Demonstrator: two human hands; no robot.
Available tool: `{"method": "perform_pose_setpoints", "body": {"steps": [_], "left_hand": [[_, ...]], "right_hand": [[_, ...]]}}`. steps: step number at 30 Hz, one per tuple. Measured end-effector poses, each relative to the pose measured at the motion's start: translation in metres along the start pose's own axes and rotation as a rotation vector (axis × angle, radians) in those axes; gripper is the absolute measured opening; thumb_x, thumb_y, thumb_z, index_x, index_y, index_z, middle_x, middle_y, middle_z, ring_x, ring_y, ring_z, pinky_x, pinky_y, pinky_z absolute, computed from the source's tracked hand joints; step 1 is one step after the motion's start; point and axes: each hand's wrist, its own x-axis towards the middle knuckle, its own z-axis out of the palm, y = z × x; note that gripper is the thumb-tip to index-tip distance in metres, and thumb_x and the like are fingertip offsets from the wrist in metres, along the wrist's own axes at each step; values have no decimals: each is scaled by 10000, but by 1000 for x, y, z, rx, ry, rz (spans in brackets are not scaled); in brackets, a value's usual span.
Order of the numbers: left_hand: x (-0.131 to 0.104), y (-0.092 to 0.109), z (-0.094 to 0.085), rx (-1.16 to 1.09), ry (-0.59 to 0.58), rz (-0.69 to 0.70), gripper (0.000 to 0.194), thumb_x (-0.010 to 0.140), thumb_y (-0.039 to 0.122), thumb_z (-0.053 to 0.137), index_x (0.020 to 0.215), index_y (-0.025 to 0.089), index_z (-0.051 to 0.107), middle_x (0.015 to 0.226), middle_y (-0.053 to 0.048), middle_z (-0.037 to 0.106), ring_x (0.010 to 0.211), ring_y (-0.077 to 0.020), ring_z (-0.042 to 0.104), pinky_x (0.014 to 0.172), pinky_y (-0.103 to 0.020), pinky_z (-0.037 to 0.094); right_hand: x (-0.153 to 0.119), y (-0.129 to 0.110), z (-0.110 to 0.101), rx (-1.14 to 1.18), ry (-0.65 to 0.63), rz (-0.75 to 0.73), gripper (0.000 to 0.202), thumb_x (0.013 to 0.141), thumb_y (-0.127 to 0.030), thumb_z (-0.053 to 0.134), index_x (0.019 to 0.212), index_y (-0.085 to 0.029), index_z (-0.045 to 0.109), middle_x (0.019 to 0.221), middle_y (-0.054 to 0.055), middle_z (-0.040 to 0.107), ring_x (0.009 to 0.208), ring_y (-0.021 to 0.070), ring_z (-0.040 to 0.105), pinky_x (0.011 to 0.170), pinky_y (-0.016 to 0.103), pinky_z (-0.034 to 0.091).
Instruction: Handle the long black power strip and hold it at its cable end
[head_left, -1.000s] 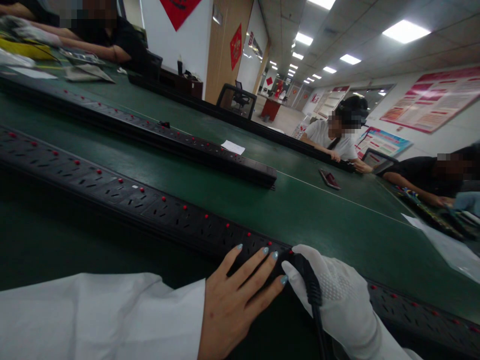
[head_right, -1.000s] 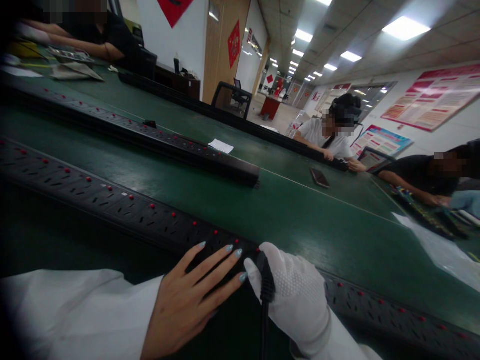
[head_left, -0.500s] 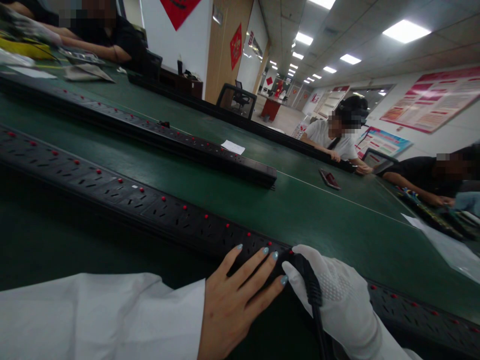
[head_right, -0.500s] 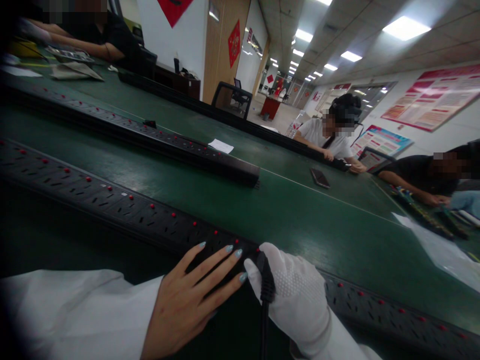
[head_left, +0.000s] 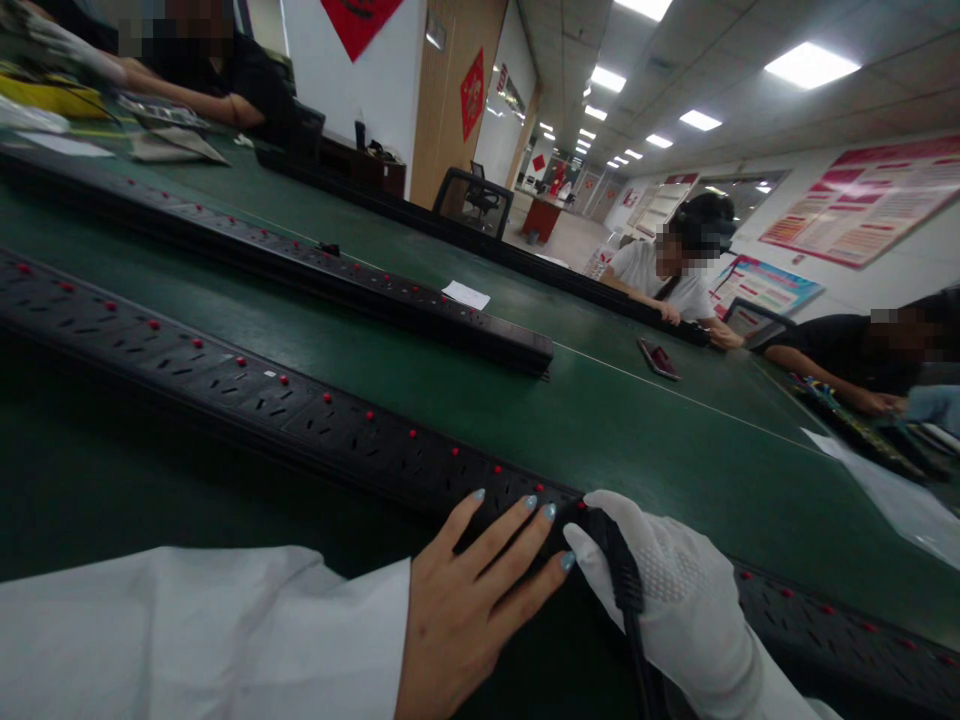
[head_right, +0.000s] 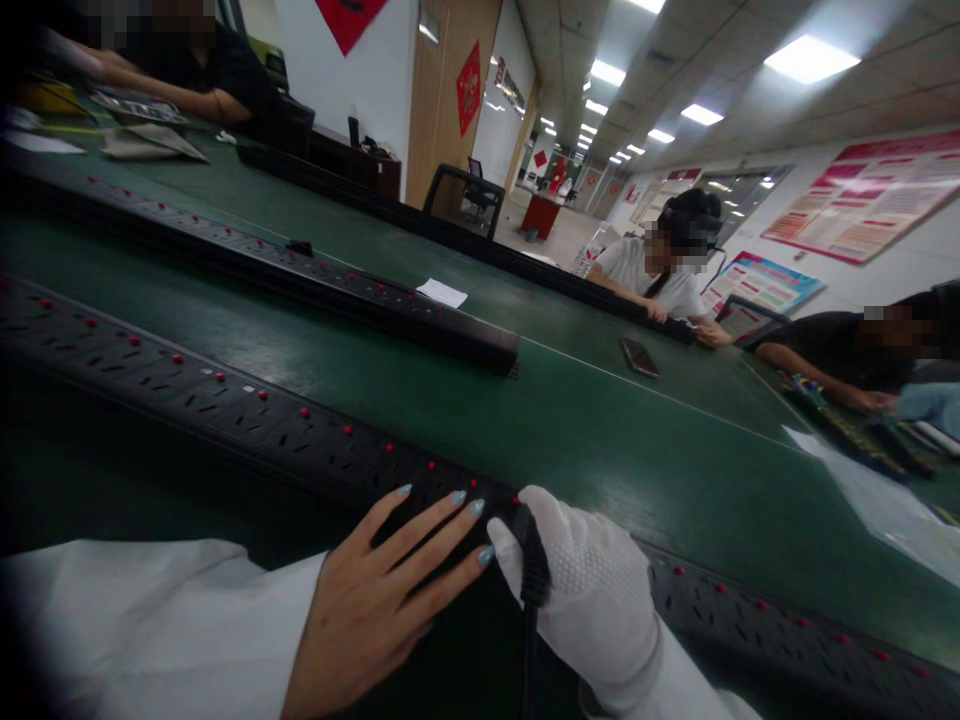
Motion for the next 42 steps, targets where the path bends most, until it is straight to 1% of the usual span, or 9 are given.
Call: {"method": "perform_pose_setpoints", "body": {"steps": [6,10,16,22,26,30,35,39,42], "left_hand": [[0,0,-1,11,5,5,471,898,224,530,1354,238,415,1441,-54,389,1351,-251,238,1075,-497,29],[0,-1,-3,16,-25,18,546,876,256,569,1386,236,373,1453,-59,368,1356,-260,220,1075,-500,11],[0,-1,-5,43,-58,29,633,829,265,608,1402,239,341,1476,-66,323,1370,-266,186,1071,-508,22],[0,-2,-7,91,-88,36,701,798,300,605,1424,237,297,1488,-74,295,1370,-288,189,1059,-527,67],[0,-4,-10,78,-112,60,704,804,295,595,1431,230,283,1501,-77,271,1379,-275,162,1056,-515,47],[0,-6,-13,65,-132,62,723,812,290,595,1446,227,252,1512,-82,247,1385,-259,156,1061,-493,37],[1,-3,-13,54,-101,37,670,839,286,591,1434,251,286,1496,-59,292,1374,-230,207,1080,-457,42],[0,-3,-12,61,-60,15,598,871,277,571,1417,242,330,1463,-42,359,1373,-215,213,1095,-437,23],[0,-4,-10,64,-46,61,542,907,265,505,1419,218,335,1468,-45,350,1381,-222,194,1100,-447,4]], "right_hand": [[-1,-2,5,-52,-8,35,259,877,-383,509,964,-168,626,758,40,667,609,141,579,577,254,376],[8,-5,1,34,-46,85,248,875,-418,514,850,-194,618,649,-2,618,542,111,546,540,234,341],[11,-2,0,122,-184,142,257,871,-441,507,827,-209,608,684,-10,599,574,94,525,561,229,325],[9,-1,4,169,-245,164,197,871,-416,501,851,-243,593,725,-31,603,609,91,525,588,226,320],[10,1,5,165,-248,173,203,864,-439,498,842,-258,587,709,-40,599,592,95,524,567,229,305],[13,4,3,195,-257,133,242,860,-459,494,773,-248,573,635,-47,572,530,87,499,522,224,286],[16,8,-2,175,-158,87,262,861,-445,503,737,-232,592,555,-52,560,464,77,500,475,218,279],[5,22,-3,178,-138,58,260,852,-433,530,746,-214,622,541,-46,570,445,66,499,461,208,300],[-6,36,-5,167,-139,30,225,839,-417,559,794,-215,647,596,-33,626,475,75,537,476,207,345]]}}
